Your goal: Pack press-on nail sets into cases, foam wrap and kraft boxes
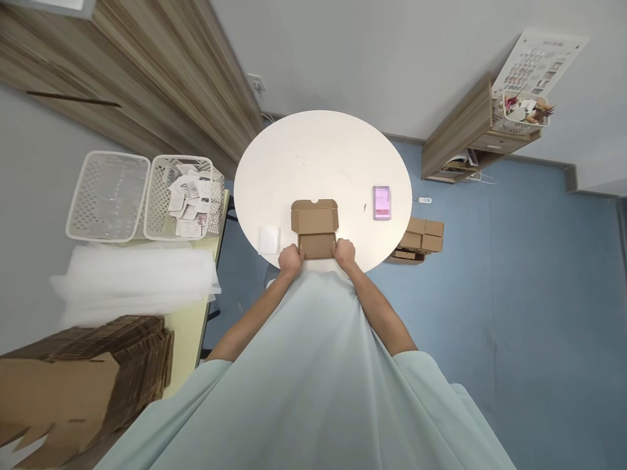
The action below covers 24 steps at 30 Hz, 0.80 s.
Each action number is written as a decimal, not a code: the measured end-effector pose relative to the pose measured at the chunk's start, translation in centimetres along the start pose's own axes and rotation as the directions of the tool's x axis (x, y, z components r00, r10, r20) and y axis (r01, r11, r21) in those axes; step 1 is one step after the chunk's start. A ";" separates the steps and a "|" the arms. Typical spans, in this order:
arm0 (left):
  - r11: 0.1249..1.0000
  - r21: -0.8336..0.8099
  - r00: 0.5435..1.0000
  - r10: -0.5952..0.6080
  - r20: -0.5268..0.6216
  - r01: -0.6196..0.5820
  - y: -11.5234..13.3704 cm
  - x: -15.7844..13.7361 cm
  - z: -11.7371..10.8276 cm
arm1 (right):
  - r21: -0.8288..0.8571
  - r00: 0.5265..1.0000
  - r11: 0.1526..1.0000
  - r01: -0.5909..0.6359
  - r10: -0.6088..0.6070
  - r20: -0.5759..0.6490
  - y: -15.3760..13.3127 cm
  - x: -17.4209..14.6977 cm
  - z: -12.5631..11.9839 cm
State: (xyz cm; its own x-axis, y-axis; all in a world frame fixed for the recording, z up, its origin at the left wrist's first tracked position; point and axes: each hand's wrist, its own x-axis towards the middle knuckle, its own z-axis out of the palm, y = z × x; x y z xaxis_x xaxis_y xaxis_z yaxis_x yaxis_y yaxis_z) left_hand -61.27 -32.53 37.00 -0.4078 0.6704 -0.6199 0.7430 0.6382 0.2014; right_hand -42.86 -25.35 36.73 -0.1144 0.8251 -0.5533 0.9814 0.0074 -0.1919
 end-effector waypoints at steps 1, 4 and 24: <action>1.000 0.004 1.000 0.006 0.004 -0.006 0.0 0.0 -0.1 | -0.003 1.000 1.000 -0.001 0.001 0.000 0.0 0.0 0.0; 1.000 0.018 1.000 0.010 0.021 -0.010 0.1 0.2 -0.2 | -0.004 1.000 1.000 0.000 0.000 0.009 0.1 0.0 0.0; 0.935 -0.171 0.939 -0.330 -0.098 0.311 -8.7 5.9 -6.4 | 0.388 0.990 0.921 -0.040 0.089 -0.110 2.3 -3.0 -2.0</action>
State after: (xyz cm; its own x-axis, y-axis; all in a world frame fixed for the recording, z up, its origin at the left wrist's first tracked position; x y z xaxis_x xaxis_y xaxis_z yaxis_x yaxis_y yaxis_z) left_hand -73.53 -31.70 36.42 -0.6798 0.4561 -0.5743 0.4777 0.8696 0.1252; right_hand -39.99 -26.70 39.61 -0.0088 0.8793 -0.4761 0.8482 -0.2456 -0.4693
